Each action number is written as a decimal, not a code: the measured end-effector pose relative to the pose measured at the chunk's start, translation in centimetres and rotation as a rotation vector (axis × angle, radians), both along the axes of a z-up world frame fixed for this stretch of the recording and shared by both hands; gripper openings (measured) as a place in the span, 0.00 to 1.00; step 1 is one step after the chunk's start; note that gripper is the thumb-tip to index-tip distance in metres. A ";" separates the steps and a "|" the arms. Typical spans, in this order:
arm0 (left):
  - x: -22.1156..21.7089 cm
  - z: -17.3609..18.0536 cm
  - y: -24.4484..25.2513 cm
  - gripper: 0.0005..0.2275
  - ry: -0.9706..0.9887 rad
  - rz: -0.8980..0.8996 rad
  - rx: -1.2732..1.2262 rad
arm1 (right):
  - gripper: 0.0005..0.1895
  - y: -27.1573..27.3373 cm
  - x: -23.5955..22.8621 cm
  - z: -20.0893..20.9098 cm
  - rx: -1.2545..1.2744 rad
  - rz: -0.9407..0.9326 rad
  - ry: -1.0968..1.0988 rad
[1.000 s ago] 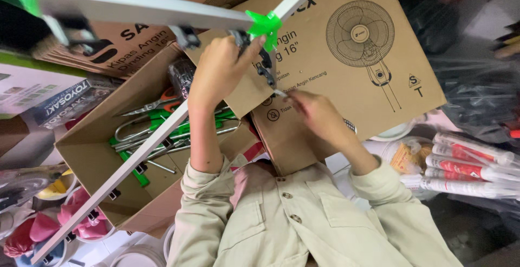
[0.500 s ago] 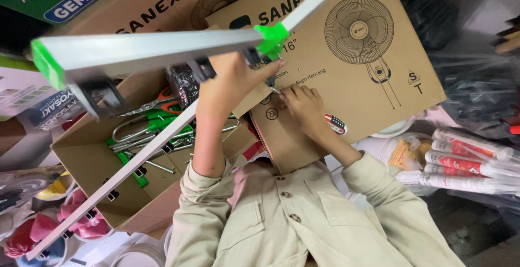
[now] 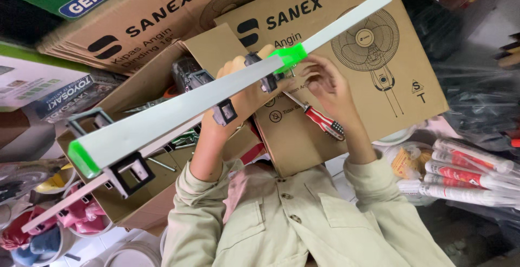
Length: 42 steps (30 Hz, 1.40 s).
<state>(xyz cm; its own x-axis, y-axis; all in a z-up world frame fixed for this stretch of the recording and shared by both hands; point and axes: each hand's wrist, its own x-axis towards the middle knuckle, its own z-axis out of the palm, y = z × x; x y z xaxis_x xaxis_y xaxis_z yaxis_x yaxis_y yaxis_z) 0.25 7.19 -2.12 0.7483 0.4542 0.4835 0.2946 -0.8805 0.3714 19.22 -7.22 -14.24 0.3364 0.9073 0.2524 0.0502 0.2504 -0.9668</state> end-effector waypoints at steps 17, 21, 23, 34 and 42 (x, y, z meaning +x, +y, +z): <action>-0.4 4.0 -1.1 0.17 0.164 -0.056 -0.094 | 0.19 3.5 1.8 1.2 -0.041 0.131 0.196; -0.1 2.4 -0.2 0.14 0.137 -0.074 -0.130 | 0.23 4.1 2.5 4.1 0.082 0.295 0.215; 1.2 1.1 0.8 0.20 0.001 -0.035 0.093 | 0.29 4.6 2.9 6.5 0.180 0.271 0.185; -0.3 6.2 1.8 0.36 0.058 -0.132 -0.177 | 0.19 5.9 6.2 15.3 0.263 0.189 0.221; -0.8 4.1 2.1 0.34 -0.084 -0.155 -0.354 | 0.18 6.5 7.7 12.5 0.290 0.290 0.306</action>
<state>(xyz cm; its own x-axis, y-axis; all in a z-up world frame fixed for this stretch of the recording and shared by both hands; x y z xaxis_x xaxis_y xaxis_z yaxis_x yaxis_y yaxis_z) -0.58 9.25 2.00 0.7856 0.4887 0.3794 0.1243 -0.7255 0.6769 26.88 -0.75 -1.69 0.1789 0.8813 0.4373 -0.3355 0.4725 -0.8150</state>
